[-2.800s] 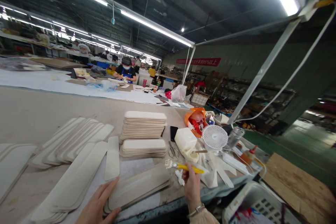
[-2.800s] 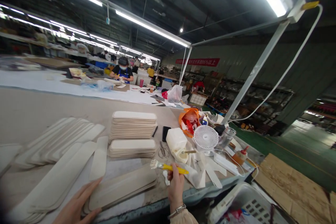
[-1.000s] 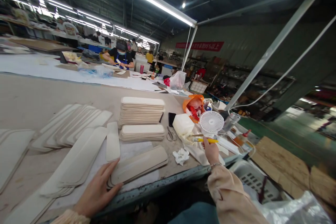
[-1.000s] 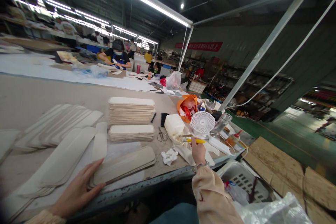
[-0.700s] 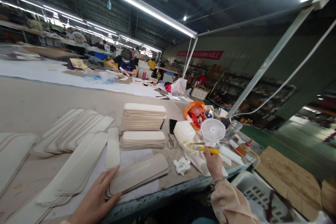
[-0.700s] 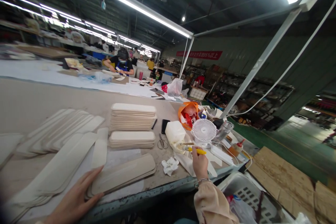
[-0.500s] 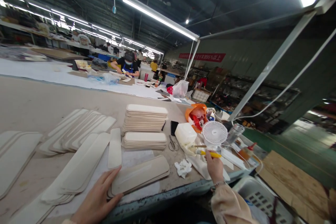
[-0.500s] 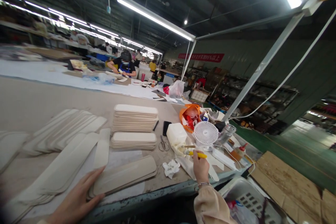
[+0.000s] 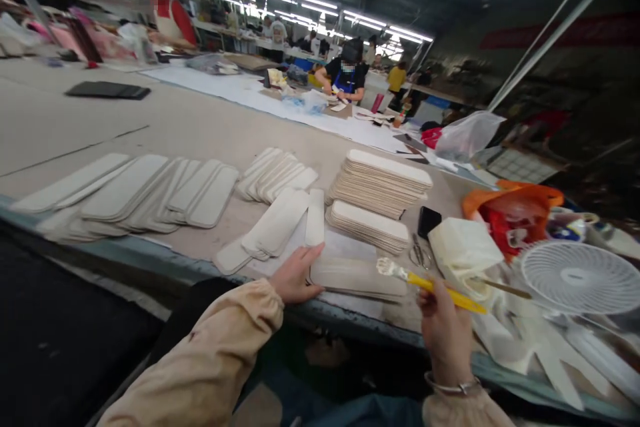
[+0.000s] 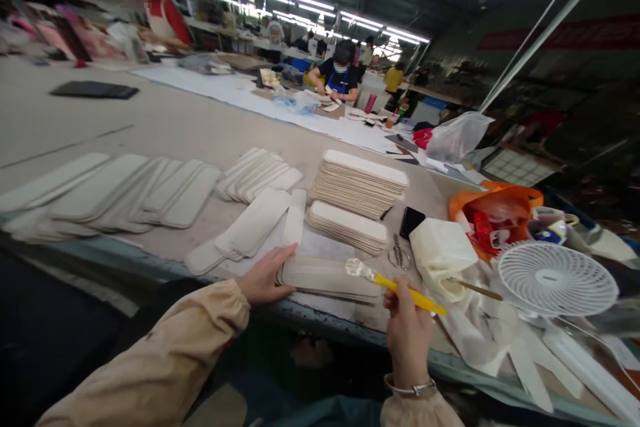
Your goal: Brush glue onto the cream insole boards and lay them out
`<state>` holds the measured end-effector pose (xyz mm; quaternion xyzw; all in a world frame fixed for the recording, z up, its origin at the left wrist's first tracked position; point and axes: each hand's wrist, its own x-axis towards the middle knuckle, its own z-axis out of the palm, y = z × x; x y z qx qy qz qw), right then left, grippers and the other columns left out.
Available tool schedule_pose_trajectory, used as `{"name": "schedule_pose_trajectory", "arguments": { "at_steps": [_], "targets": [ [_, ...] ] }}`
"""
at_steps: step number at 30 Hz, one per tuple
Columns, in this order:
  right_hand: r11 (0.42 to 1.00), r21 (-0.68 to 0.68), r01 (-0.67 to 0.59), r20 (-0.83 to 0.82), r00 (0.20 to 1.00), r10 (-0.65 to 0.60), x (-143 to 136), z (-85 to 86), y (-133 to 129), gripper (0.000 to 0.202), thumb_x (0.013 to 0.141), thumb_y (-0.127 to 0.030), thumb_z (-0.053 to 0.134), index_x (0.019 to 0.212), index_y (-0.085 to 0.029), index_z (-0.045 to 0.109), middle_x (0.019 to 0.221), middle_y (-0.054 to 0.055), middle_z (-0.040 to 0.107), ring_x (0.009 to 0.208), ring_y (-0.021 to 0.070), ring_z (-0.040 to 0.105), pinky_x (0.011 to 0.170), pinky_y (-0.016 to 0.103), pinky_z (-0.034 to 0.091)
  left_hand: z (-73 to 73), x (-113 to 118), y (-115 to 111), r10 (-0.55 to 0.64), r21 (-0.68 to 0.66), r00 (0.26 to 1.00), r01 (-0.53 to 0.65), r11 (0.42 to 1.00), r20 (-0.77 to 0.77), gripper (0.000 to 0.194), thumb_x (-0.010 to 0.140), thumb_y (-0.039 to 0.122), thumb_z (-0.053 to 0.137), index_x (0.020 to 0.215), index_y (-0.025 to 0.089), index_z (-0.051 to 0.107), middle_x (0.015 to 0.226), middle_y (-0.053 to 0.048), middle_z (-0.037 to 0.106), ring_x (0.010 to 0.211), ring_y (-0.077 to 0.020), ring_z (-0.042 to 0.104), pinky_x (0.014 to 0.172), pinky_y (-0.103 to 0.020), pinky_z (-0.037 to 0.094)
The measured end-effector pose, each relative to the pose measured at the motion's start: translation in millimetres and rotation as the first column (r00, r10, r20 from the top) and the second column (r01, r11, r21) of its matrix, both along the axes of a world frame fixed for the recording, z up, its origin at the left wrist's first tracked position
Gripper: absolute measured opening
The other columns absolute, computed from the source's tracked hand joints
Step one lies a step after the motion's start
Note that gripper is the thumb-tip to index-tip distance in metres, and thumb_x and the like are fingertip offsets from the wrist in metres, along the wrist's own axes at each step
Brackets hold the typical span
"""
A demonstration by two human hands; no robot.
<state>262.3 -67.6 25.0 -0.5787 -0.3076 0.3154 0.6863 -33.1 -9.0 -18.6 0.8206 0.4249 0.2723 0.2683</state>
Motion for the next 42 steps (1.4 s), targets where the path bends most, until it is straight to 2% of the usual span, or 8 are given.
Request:
{"name": "schedule_pose_trajectory", "arguments": {
  "at_steps": [6, 14, 18, 26, 31, 35, 38, 42],
  "targets": [
    [0.951, -0.156, -0.268, 0.234, 0.925, 0.299, -67.2, -13.3, 4.6, 0.038, 0.083, -0.054, 0.060, 0.086, -0.016, 0.058, 0.063, -0.001, 0.058, 0.056, 0.0120, 0.052, 0.055, 0.025, 0.043, 2.4, 0.1, -2.6, -0.022, 0.004, 1.000, 0.022, 1.000, 0.009, 0.095, 0.068, 0.028, 0.072, 0.147, 0.013, 0.021, 0.130, -0.016, 0.049, 0.121, -0.0303, 0.045, 0.107, -0.048, 0.035],
    [0.882, -0.278, -0.380, 0.346, 0.817, 0.461, -89.7, -12.8, 8.1, 0.036, 0.087, -0.054, 0.051, 0.082, -0.019, 0.057, 0.059, -0.002, 0.056, 0.055, 0.0153, 0.051, 0.058, 0.027, 0.041, -2.7, -0.8, -0.3, -0.029, 0.010, 0.999, 0.029, 1.000, 0.022, 0.097, 0.068, 0.030, 0.072, 0.147, 0.016, 0.020, 0.131, -0.014, 0.048, 0.120, -0.0291, 0.046, 0.106, -0.046, 0.037],
    [0.911, -0.301, -0.283, 0.473, 0.784, 0.401, -74.8, -13.8, 4.2, 0.038, 0.089, -0.054, 0.048, 0.078, -0.019, 0.057, 0.058, -0.001, 0.058, 0.055, 0.0158, 0.053, 0.060, 0.028, 0.040, -0.3, -0.7, -0.9, -0.028, 0.013, 0.999, 0.027, 1.000, 0.020, 0.094, 0.069, 0.029, 0.071, 0.147, 0.014, 0.021, 0.131, -0.014, 0.048, 0.122, -0.0280, 0.045, 0.108, -0.044, 0.036],
    [0.944, -0.324, 0.062, 0.624, 0.764, 0.164, -15.5, -7.3, -5.1, 0.058, 0.082, -0.071, 0.044, 0.077, -0.016, 0.063, 0.060, 0.006, 0.065, 0.060, 0.0221, 0.061, 0.061, 0.031, 0.043, 0.0, -0.8, 0.1, -0.015, 0.020, 1.000, 0.015, 1.000, -0.009, 0.089, 0.071, 0.028, 0.068, 0.147, 0.016, 0.023, 0.129, -0.013, 0.050, 0.121, -0.0282, 0.046, 0.108, -0.045, 0.035],
    [0.922, -0.310, 0.232, 0.722, 0.689, 0.069, 16.9, -7.7, -11.3, 0.064, 0.081, -0.075, 0.040, 0.081, -0.016, 0.065, 0.064, 0.008, 0.067, 0.068, 0.0257, 0.064, 0.065, 0.033, 0.043, -2.0, -0.6, 1.3, -0.024, 0.022, 0.999, 0.025, 0.999, -0.021, 0.088, 0.072, 0.028, 0.068, 0.147, 0.016, 0.023, 0.129, -0.013, 0.050, 0.120, -0.0284, 0.046, 0.107, -0.046, 0.036],
    [0.935, -0.194, 0.298, 0.805, 0.593, -0.022, 21.7, -9.9, -13.6, 0.064, 0.083, -0.074, 0.037, 0.085, -0.015, 0.064, 0.080, 0.013, 0.069, 0.079, 0.0281, 0.064, 0.071, 0.036, 0.044, -2.0, -0.4, 0.9, -0.011, 0.025, 1.000, 0.011, 1.000, -0.022, 0.087, 0.072, 0.028, 0.067, 0.146, 0.016, 0.024, 0.129, -0.013, 0.050, 0.121, -0.0289, 0.047, 0.107, -0.046, 0.036],
    [0.963, -0.141, 0.230, 0.700, 0.711, -0.067, 3.5, -10.4, -9.8, 0.056, 0.083, -0.069, 0.046, 0.088, -0.014, 0.061, 0.072, 0.010, 0.067, 0.072, 0.0243, 0.063, 0.070, 0.035, 0.045, -1.5, -0.5, 0.1, -0.010, 0.023, 1.000, 0.010, 1.000, -0.018, 0.088, 0.071, 0.029, 0.068, 0.146, 0.015, 0.024, 0.130, -0.014, 0.050, 0.121, -0.0295, 0.047, 0.107, -0.047, 0.036],
    [0.983, -0.178, -0.051, 0.412, 0.903, 0.122, -44.7, -10.8, 2.6, 0.045, 0.082, -0.060, 0.055, 0.087, -0.016, 0.059, 0.061, 0.002, 0.061, 0.056, 0.0167, 0.057, 0.057, 0.028, 0.044, -1.0, -0.8, -0.4, -0.028, 0.020, 1.000, 0.028, 0.999, -0.002, 0.093, 0.070, 0.030, 0.070, 0.147, 0.015, 0.022, 0.130, -0.015, 0.050, 0.121, -0.0294, 0.046, 0.108, -0.048, 0.035]
  ]
}}
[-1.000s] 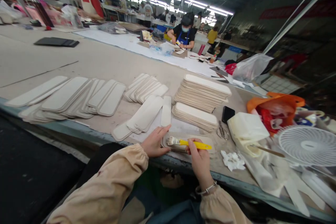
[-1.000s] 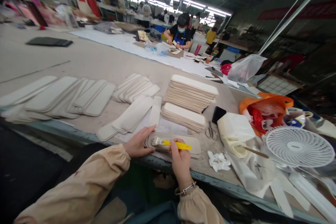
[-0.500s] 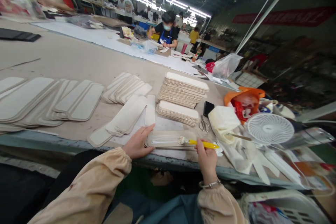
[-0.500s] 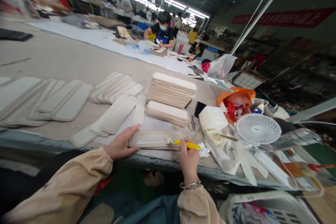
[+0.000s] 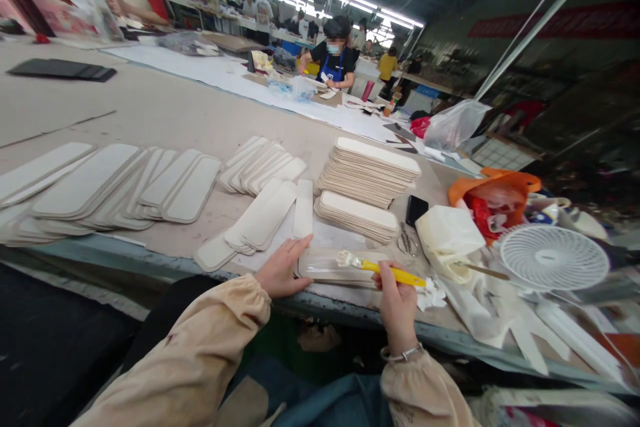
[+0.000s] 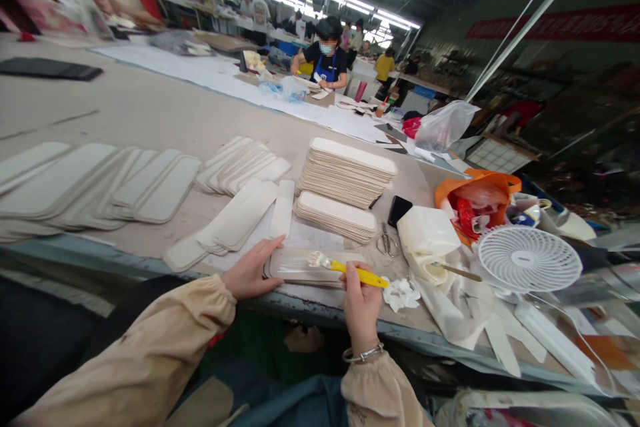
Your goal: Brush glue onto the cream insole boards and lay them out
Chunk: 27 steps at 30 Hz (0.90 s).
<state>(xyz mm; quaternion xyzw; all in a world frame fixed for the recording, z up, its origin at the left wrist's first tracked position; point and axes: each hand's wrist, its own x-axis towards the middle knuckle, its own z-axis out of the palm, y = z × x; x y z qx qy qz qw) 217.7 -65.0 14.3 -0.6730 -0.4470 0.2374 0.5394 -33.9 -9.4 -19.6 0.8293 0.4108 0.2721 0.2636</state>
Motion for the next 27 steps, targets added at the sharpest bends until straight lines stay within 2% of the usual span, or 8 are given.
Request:
{"name": "schedule_pose_trajectory", "arguments": {
  "at_steps": [3, 5, 7, 10, 16, 21, 24, 27],
  "targets": [
    [0.982, -0.018, -0.188, -0.104, 0.977, 0.185, -35.1, -2.5, 10.4, 0.039, 0.085, -0.055, 0.054, 0.087, -0.017, 0.058, 0.062, 0.000, 0.061, 0.056, 0.0151, 0.056, 0.055, 0.026, 0.043, -0.3, 0.0, -0.2, -0.007, -0.006, 1.000, 0.007, 1.000, 0.006, 0.094, 0.070, 0.031, 0.070, 0.148, 0.014, 0.021, 0.130, -0.015, 0.050, 0.122, -0.0293, 0.045, 0.109, -0.049, 0.034],
    [0.959, -0.045, -0.281, -0.089, 0.957, 0.277, -48.6, -4.9, 16.3, 0.036, 0.087, -0.053, 0.052, 0.084, -0.018, 0.058, 0.062, -0.001, 0.060, 0.058, 0.0154, 0.056, 0.057, 0.026, 0.042, -0.8, 0.2, -0.2, -0.001, -0.011, 1.000, 0.001, 1.000, 0.006, 0.094, 0.069, 0.031, 0.070, 0.148, 0.014, 0.021, 0.130, -0.015, 0.050, 0.122, -0.0298, 0.046, 0.108, -0.050, 0.034],
    [0.948, -0.090, -0.306, -0.016, 0.952, 0.305, -51.0, -6.6, 20.8, 0.036, 0.088, -0.053, 0.050, 0.080, -0.018, 0.059, 0.061, -0.001, 0.060, 0.060, 0.0160, 0.057, 0.060, 0.027, 0.042, -1.1, 0.3, 0.1, 0.003, -0.011, 1.000, -0.003, 1.000, 0.006, 0.093, 0.070, 0.031, 0.070, 0.147, 0.014, 0.021, 0.131, -0.015, 0.050, 0.122, -0.0301, 0.045, 0.109, -0.050, 0.034],
    [0.968, -0.131, -0.214, 0.116, 0.966, 0.229, -35.8, -5.2, 24.7, 0.039, 0.087, -0.054, 0.050, 0.076, -0.018, 0.061, 0.062, 0.001, 0.062, 0.062, 0.0173, 0.058, 0.065, 0.028, 0.042, -0.2, 0.4, 0.7, -0.002, -0.005, 1.000, 0.002, 1.000, 0.003, 0.090, 0.070, 0.029, 0.069, 0.147, 0.014, 0.023, 0.133, -0.016, 0.049, 0.125, -0.0304, 0.043, 0.109, -0.050, 0.033],
    [0.972, -0.230, 0.057, 0.311, 0.950, 0.017, 23.8, 4.5, 21.8, 0.053, 0.082, -0.065, 0.043, 0.065, -0.019, 0.062, 0.058, 0.005, 0.064, 0.062, 0.0221, 0.061, 0.066, 0.032, 0.041, 3.7, 0.9, 1.9, -0.018, 0.003, 0.999, 0.018, 1.000, -0.042, 0.087, 0.071, 0.028, 0.067, 0.146, 0.014, 0.026, 0.133, -0.016, 0.050, 0.124, -0.0312, 0.044, 0.110, -0.052, 0.032],
    [0.953, -0.196, 0.231, 0.387, 0.911, -0.141, 67.8, 5.8, 8.2, 0.060, 0.079, -0.070, 0.041, 0.069, -0.017, 0.066, 0.061, 0.009, 0.067, 0.067, 0.0264, 0.064, 0.065, 0.034, 0.041, 2.1, 1.8, 3.3, -0.013, 0.023, 0.997, 0.014, 1.000, -0.073, 0.083, 0.073, 0.029, 0.065, 0.145, 0.013, 0.027, 0.133, -0.017, 0.049, 0.124, -0.0314, 0.044, 0.109, -0.053, 0.032],
    [0.944, -0.148, 0.295, 0.418, 0.884, -0.211, 76.4, 5.3, 1.0, 0.059, 0.079, -0.069, 0.043, 0.077, -0.016, 0.068, 0.061, 0.010, 0.067, 0.068, 0.0280, 0.064, 0.064, 0.035, 0.041, 0.6, 1.4, 3.1, -0.009, 0.034, 0.998, 0.011, 0.999, -0.061, 0.083, 0.073, 0.029, 0.065, 0.145, 0.015, 0.026, 0.132, -0.015, 0.050, 0.123, -0.0312, 0.045, 0.108, -0.052, 0.033],
    [0.962, -0.075, 0.262, 0.315, 0.922, -0.227, 61.2, 4.1, 0.6, 0.051, 0.082, -0.063, 0.048, 0.083, -0.016, 0.066, 0.062, 0.007, 0.066, 0.067, 0.0243, 0.063, 0.065, 0.033, 0.042, 0.3, 0.6, 1.7, 0.002, 0.031, 0.999, 0.000, 1.000, -0.044, 0.085, 0.073, 0.028, 0.066, 0.146, 0.016, 0.024, 0.130, -0.014, 0.051, 0.121, -0.0302, 0.046, 0.108, -0.050, 0.034]
  ]
}}
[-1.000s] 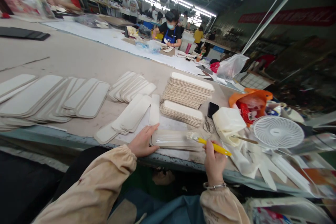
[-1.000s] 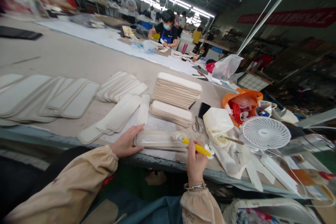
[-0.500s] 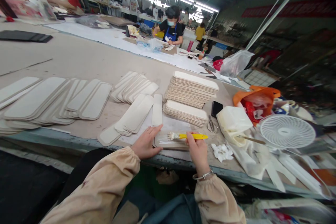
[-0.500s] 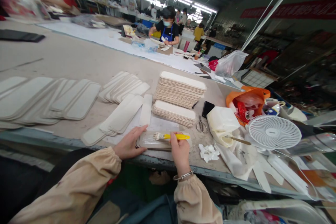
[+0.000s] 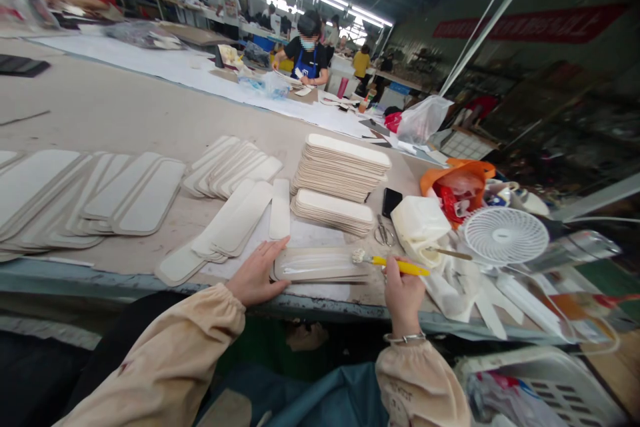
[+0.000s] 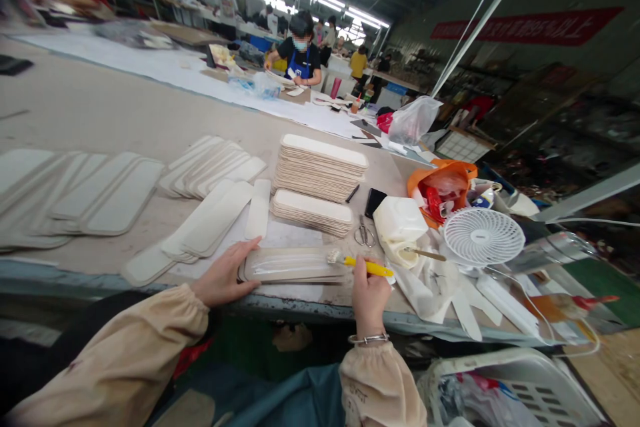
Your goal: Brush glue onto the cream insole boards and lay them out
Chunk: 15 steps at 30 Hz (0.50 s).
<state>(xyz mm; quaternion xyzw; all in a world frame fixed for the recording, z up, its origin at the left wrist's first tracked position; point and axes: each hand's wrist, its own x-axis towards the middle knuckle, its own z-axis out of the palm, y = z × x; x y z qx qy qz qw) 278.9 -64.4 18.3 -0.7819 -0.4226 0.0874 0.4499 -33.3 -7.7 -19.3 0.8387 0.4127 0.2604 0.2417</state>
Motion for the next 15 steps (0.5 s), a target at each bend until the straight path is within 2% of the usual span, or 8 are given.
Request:
{"name": "schedule_pose_trajectory", "arguments": {
  "at_steps": [2, 4, 8, 11, 15],
  "targets": [
    [0.991, 0.071, -0.114, -0.147, 0.982, 0.123, -22.9, -2.2, 4.3, 0.046, 0.083, -0.060, 0.051, 0.083, -0.016, 0.063, 0.062, 0.004, 0.064, 0.061, 0.0199, 0.059, 0.063, 0.031, 0.043, 0.2, -0.3, -0.9, 0.002, -0.011, 1.000, -0.002, 1.000, 0.011, 0.087, 0.072, 0.029, 0.067, 0.147, 0.016, 0.024, 0.129, -0.014, 0.050, 0.121, -0.0299, 0.046, 0.108, -0.049, 0.034],
    [0.959, 0.108, -0.260, -0.272, 0.921, 0.280, -51.7, -4.7, 10.6, 0.043, 0.083, -0.058, 0.052, 0.082, -0.017, 0.061, 0.061, 0.001, 0.061, 0.057, 0.0169, 0.056, 0.060, 0.029, 0.043, 0.1, -0.4, -1.5, 0.000, -0.026, 1.000, 0.001, 1.000, 0.020, 0.090, 0.071, 0.030, 0.068, 0.147, 0.015, 0.022, 0.128, -0.014, 0.050, 0.121, -0.0299, 0.046, 0.108, -0.049, 0.034],
    [0.877, 0.098, -0.469, -0.326, 0.818, 0.474, -102.3, -6.1, 22.8, 0.039, 0.085, -0.055, 0.052, 0.079, -0.017, 0.061, 0.064, 0.001, 0.062, 0.061, 0.0164, 0.057, 0.062, 0.027, 0.043, -0.3, -0.4, -1.6, 0.006, -0.042, 1.000, -0.005, 0.999, 0.026, 0.095, 0.069, 0.029, 0.069, 0.148, 0.017, 0.019, 0.126, -0.013, 0.051, 0.119, -0.0303, 0.046, 0.107, -0.051, 0.034],
    [0.863, 0.049, -0.503, -0.261, 0.828, 0.497, -114.2, -4.1, 29.7, 0.040, 0.085, -0.055, 0.050, 0.074, -0.018, 0.061, 0.062, 0.002, 0.062, 0.062, 0.0171, 0.058, 0.064, 0.027, 0.043, 0.2, -0.4, -1.1, -0.002, -0.042, 0.999, 0.003, 0.999, 0.038, 0.094, 0.069, 0.028, 0.069, 0.148, 0.018, 0.019, 0.127, -0.013, 0.050, 0.118, -0.0304, 0.047, 0.106, -0.050, 0.036],
    [0.920, -0.023, -0.391, -0.139, 0.912, 0.385, -93.4, -1.5, 34.4, 0.044, 0.083, -0.058, 0.048, 0.069, -0.019, 0.062, 0.060, 0.003, 0.063, 0.062, 0.0193, 0.060, 0.064, 0.029, 0.043, 0.9, -0.2, 0.0, -0.019, -0.040, 0.999, 0.020, 0.999, 0.029, 0.093, 0.070, 0.029, 0.068, 0.149, 0.018, 0.018, 0.130, -0.013, 0.049, 0.121, -0.0308, 0.045, 0.107, -0.051, 0.034]
  ]
}}
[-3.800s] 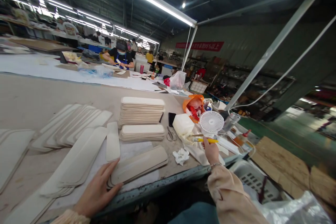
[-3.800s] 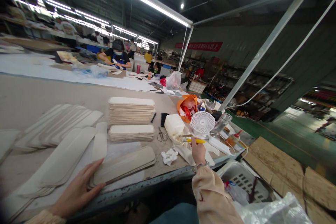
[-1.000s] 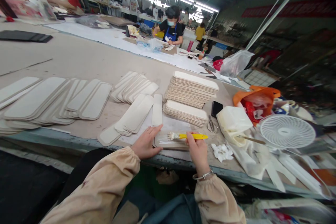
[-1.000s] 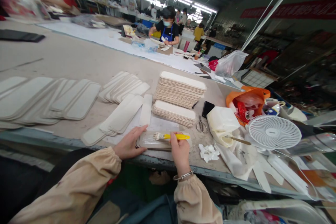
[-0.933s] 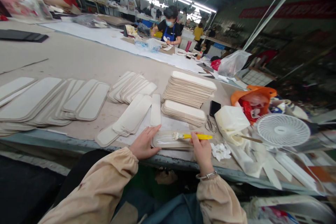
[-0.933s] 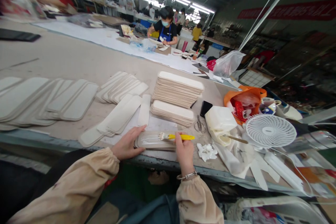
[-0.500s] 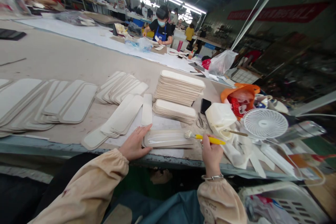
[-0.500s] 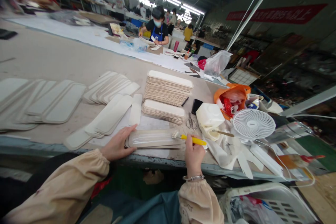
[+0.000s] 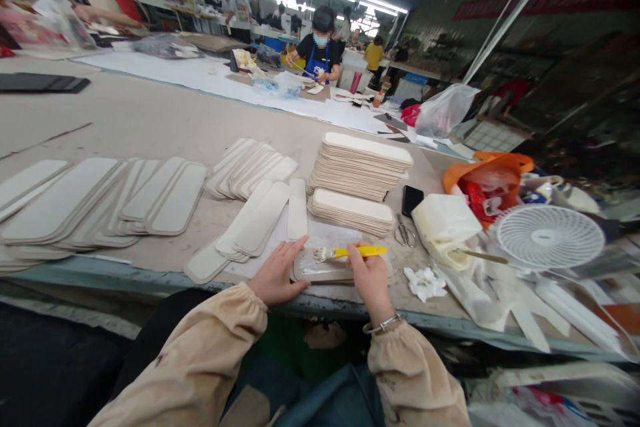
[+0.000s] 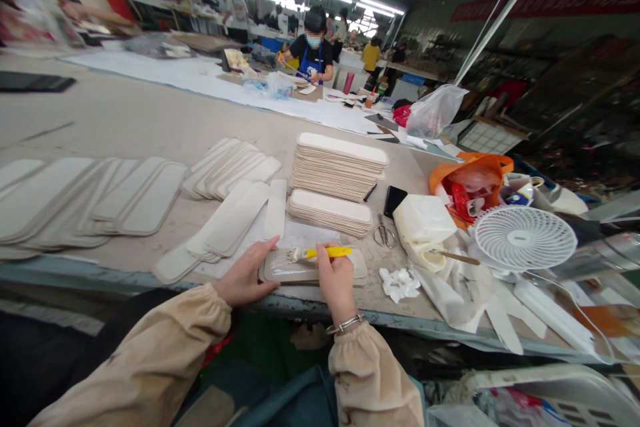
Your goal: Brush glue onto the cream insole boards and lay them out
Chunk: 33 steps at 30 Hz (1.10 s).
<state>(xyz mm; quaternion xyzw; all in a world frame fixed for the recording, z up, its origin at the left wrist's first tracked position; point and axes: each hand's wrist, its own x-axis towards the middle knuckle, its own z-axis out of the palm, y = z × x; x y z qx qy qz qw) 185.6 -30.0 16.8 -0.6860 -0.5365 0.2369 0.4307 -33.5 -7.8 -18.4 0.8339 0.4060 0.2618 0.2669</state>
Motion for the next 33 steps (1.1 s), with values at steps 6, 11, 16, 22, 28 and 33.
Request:
{"name": "schedule_pose_trajectory", "arguments": {
  "at_steps": [6, 11, 16, 22, 28, 33],
  "targets": [
    [0.982, -0.022, 0.186, 0.143, 0.973, -0.181, 57.0, 4.9, -6.9, 0.055, 0.081, -0.067, 0.043, 0.063, -0.018, 0.063, 0.057, 0.007, 0.064, 0.061, 0.0229, 0.061, 0.065, 0.033, 0.043, 0.5, 0.4, 0.7, -0.004, 0.022, 0.999, 0.005, 1.000, -0.048, 0.090, 0.073, 0.031, 0.066, 0.148, 0.015, 0.019, 0.131, -0.016, 0.050, 0.123, -0.0319, 0.044, 0.109, -0.052, 0.031],
    [0.945, 0.032, 0.326, 0.234, 0.917, -0.325, 96.2, 2.8, -21.9, 0.061, 0.082, -0.070, 0.040, 0.076, -0.016, 0.067, 0.062, 0.009, 0.066, 0.067, 0.0262, 0.063, 0.068, 0.036, 0.044, -0.5, 0.0, 1.6, -0.008, 0.050, 0.998, 0.011, 0.999, -0.056, 0.086, 0.075, 0.031, 0.064, 0.148, 0.016, 0.022, 0.130, -0.015, 0.052, 0.121, -0.0316, 0.047, 0.107, -0.051, 0.034],
    [0.920, 0.305, 0.245, 0.349, 0.871, -0.347, 105.2, -3.7, -39.2, 0.045, 0.092, -0.052, 0.042, 0.091, -0.013, 0.065, 0.085, 0.012, 0.069, 0.080, 0.0230, 0.064, 0.076, 0.034, 0.047, -1.8, -0.1, 1.6, 0.008, 0.062, 0.998, -0.005, 0.998, -0.060, 0.084, 0.074, 0.030, 0.064, 0.146, 0.015, 0.025, 0.128, -0.015, 0.052, 0.121, -0.0304, 0.046, 0.107, -0.049, 0.035],
    [0.955, 0.240, -0.174, 0.692, 0.720, -0.042, 64.1, -3.9, -49.6, 0.024, 0.096, -0.030, 0.044, 0.093, -0.018, 0.064, 0.081, 0.008, 0.065, 0.080, 0.0208, 0.059, 0.073, 0.032, 0.046, -2.7, -0.9, 0.9, 0.003, 0.071, 0.999, 0.001, 0.997, -0.048, 0.085, 0.075, 0.029, 0.064, 0.147, 0.017, 0.022, 0.131, -0.014, 0.050, 0.123, -0.0307, 0.045, 0.107, -0.050, 0.035],
    [0.862, 0.151, -0.483, 0.668, 0.693, 0.271, -0.5, 7.3, -55.2, 0.016, 0.093, -0.022, 0.048, 0.088, -0.020, 0.063, 0.075, 0.007, 0.063, 0.074, 0.0214, 0.056, 0.069, 0.035, 0.046, -3.5, -1.0, 1.1, -0.006, 0.062, 1.000, 0.008, 0.998, -0.029, 0.086, 0.074, 0.028, 0.065, 0.147, 0.017, 0.022, 0.130, -0.015, 0.049, 0.122, -0.0309, 0.046, 0.106, -0.049, 0.037],
    [0.888, 0.288, -0.360, 0.135, 0.933, 0.334, -27.3, 2.2, -51.7, 0.015, 0.092, -0.028, 0.049, 0.093, -0.020, 0.063, 0.085, 0.005, 0.067, 0.080, 0.0184, 0.061, 0.075, 0.032, 0.049, -3.1, 0.0, 0.3, 0.002, 0.069, 1.000, 0.000, 0.998, -0.029, 0.084, 0.075, 0.030, 0.064, 0.147, 0.016, 0.022, 0.130, -0.016, 0.049, 0.122, -0.0306, 0.046, 0.105, -0.048, 0.038]
  ]
}}
